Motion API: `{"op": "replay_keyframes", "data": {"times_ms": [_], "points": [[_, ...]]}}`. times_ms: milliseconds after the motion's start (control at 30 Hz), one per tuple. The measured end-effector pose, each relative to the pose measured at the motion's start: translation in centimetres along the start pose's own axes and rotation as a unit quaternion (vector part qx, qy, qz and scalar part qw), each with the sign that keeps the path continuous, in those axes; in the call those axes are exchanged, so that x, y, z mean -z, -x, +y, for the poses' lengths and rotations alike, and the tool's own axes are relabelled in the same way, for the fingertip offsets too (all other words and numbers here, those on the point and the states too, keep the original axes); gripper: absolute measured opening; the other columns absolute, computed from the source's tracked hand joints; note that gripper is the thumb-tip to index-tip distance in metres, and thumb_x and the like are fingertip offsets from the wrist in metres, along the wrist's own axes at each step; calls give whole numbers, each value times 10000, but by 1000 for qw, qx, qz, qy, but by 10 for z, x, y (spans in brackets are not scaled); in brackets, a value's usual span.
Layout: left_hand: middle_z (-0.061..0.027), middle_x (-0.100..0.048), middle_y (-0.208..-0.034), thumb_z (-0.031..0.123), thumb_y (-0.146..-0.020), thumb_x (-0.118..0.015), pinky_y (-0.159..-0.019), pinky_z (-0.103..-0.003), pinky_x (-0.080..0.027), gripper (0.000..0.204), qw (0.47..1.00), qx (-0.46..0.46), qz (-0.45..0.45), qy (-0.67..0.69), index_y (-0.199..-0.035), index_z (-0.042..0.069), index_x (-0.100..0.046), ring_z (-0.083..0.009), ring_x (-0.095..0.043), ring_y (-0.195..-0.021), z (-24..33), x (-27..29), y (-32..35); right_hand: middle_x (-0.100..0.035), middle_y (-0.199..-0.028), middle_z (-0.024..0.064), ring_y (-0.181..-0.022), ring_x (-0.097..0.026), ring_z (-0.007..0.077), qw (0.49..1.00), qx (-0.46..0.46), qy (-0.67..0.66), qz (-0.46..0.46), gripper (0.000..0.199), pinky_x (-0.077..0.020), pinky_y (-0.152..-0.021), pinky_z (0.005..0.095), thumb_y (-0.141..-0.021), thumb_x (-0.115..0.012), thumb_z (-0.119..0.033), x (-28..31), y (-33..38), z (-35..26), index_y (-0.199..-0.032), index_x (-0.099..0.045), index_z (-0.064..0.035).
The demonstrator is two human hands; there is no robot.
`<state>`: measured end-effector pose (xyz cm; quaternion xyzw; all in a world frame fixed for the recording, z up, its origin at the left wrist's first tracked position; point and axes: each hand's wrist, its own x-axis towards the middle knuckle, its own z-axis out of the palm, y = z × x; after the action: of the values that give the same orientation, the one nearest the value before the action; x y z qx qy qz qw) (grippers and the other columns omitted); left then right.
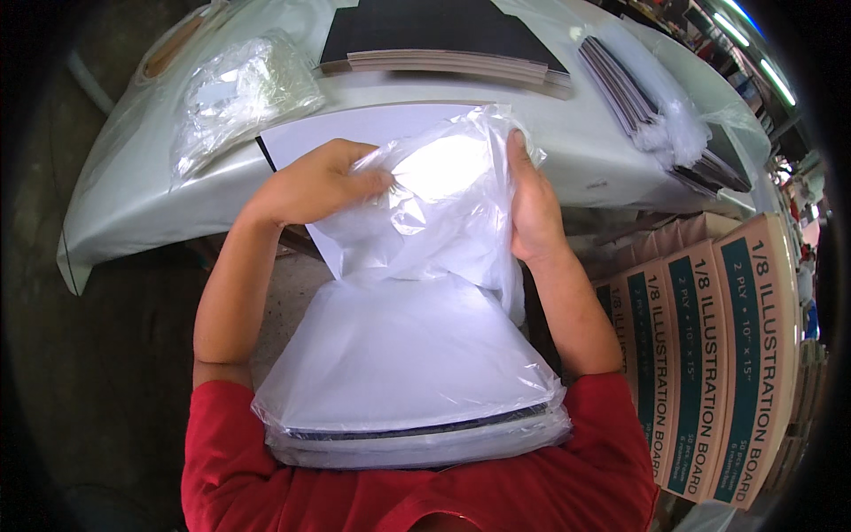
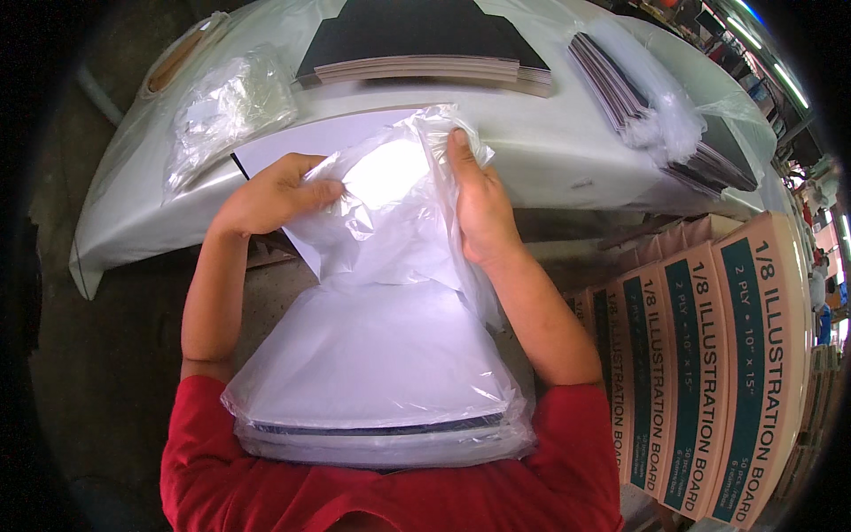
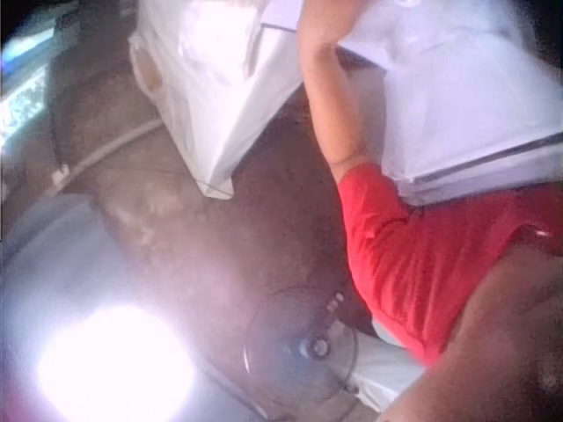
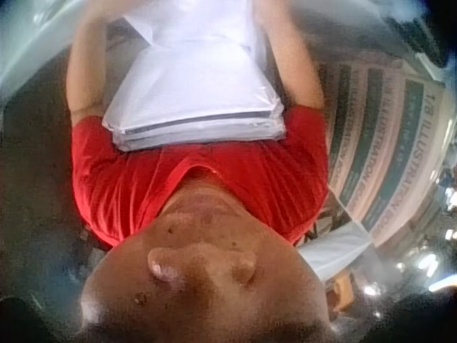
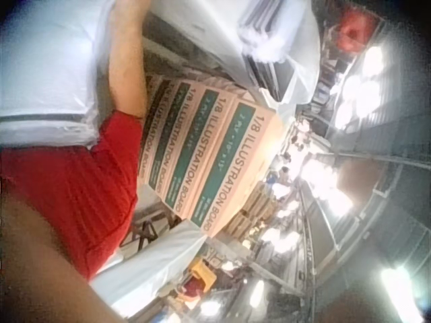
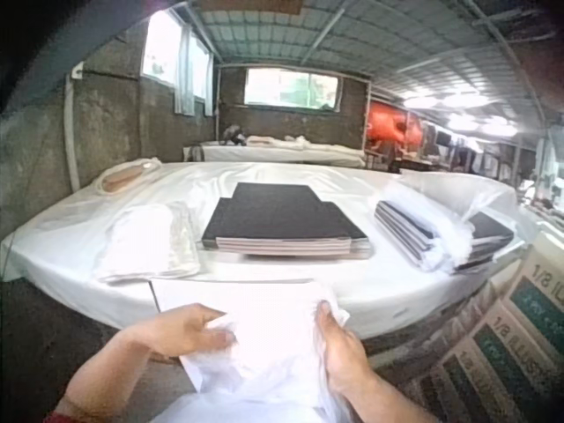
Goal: The person places a plastic sleeve over a stack of white and black illustration boards, pulling the sleeve down by hand to cover the boards one by one.
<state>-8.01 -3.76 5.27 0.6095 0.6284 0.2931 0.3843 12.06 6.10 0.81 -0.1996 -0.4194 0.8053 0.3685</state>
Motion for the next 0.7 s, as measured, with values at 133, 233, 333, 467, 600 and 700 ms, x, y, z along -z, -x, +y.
{"op": "replay_keyframes", "data": {"times_ms": [133,233,333,467,600,700], "points": [[-26,-576,-703,242,-831,-489,-622,-237,-410,305,998,29,18,49,-888,-40,-591,-92,-492,-640,-11,1,2,-514,-1050,106,-976,-494,197,980,-46,-154,-115,595,-397,-853,314,-814,-515,-428,5,4,-10,-1184,-400,24],[-35,-584,-728,267,-840,-483,-625,-241,-412,332,990,69,48,110,-893,-42,-593,-95,-499,-648,-11,-1,2,-495,-1076,108,-1002,-474,205,978,154,68,-126,643,-370,-887,314,-787,-573,-389,-7,18,1,-1238,-345,8],[-68,-600,-769,317,-833,-497,-658,-245,-425,383,996,18,49,72,-924,-43,-592,-114,-532,-693,-9,-6,-1,-506,-1055,81,-987,-466,160,962,199,177,-53,506,-354,-881,283,-791,-596,-280,-23,24,-1,-1187,-419,-18],[-102,-607,-804,372,-810,-529,-693,-264,-437,435,993,-67,96,19,-946,-36,-592,-142,-555,-746,-4,-18,1,-533,-1012,64,-941,-481,126,992,110,30,56,351,-371,-834,261,-841,-522,-276,-12,8,-7,-1068,-510,-9],[-68,-593,-766,382,-763,-601,-646,-250,-442,446,996,13,49,68,-912,-38,-586,-123,-544,-702,-11,-1,5,-537,-1019,82,-933,-491,140,992,74,-27,100,405,-373,-837,260,-858,-475,-336,-12,17,-15,-1052,-509,18],[-34,-588,-689,352,-792,-576,-559,-227,-435,367,984,61,54,158,-829,-12,-605,-80,-536,-623,-17,1,5,-543,-1015,98,-925,-504,152,991,85,-19,101,432,-384,-832,268,-859,-459,-365,-13,19,-12,-1043,-512,22]]}}
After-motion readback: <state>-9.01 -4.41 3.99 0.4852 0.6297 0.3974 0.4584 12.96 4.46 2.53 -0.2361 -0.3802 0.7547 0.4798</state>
